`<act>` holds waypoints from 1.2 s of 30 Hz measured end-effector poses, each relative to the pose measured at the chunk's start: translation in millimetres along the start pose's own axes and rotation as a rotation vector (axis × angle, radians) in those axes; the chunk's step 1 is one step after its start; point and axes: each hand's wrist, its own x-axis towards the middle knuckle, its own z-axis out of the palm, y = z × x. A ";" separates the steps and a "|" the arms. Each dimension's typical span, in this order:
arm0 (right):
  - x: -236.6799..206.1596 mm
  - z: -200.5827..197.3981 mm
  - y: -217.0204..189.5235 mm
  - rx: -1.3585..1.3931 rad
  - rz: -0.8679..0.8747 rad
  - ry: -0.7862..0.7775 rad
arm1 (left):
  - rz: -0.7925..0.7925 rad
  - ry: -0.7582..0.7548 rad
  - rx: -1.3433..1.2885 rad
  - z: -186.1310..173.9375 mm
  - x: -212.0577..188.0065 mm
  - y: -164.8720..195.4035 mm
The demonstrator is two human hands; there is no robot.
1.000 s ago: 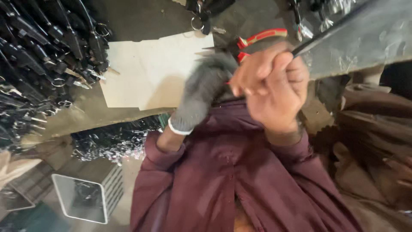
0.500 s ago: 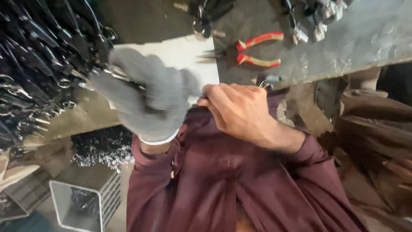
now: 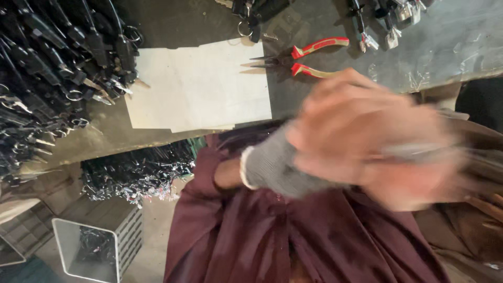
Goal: The person holds a black cable against the workbench and uses red-handled pliers to strip the outer insulation from sections of the cable, pulling the cut insulation off to expose inner red and green wires. They repeatedly reposition the cable and continue stripping along its length, occasionally setting the pliers down and picking them back up.
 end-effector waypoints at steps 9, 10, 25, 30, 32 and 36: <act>-40.9 -43.4 20.3 0.387 -0.101 0.147 | 0.264 0.199 0.589 -16.7 6.2 1.4; -37.8 -43.2 22.9 0.376 -0.123 0.232 | 0.205 0.193 0.581 -29.5 5.0 -1.9; -80.8 -36.8 117.7 -0.238 0.492 0.167 | 0.172 0.858 -0.186 -39.5 -15.5 -24.5; -47.3 -34.6 102.3 -0.731 0.097 -0.040 | 0.022 0.776 0.023 -35.4 -39.6 -28.3; -40.3 -32.6 98.7 -0.731 0.098 -0.057 | -0.009 0.803 0.082 -36.4 -45.6 -22.4; -44.9 -32.1 101.7 -0.653 0.082 -0.052 | 0.083 0.791 0.192 -39.3 -41.6 -11.5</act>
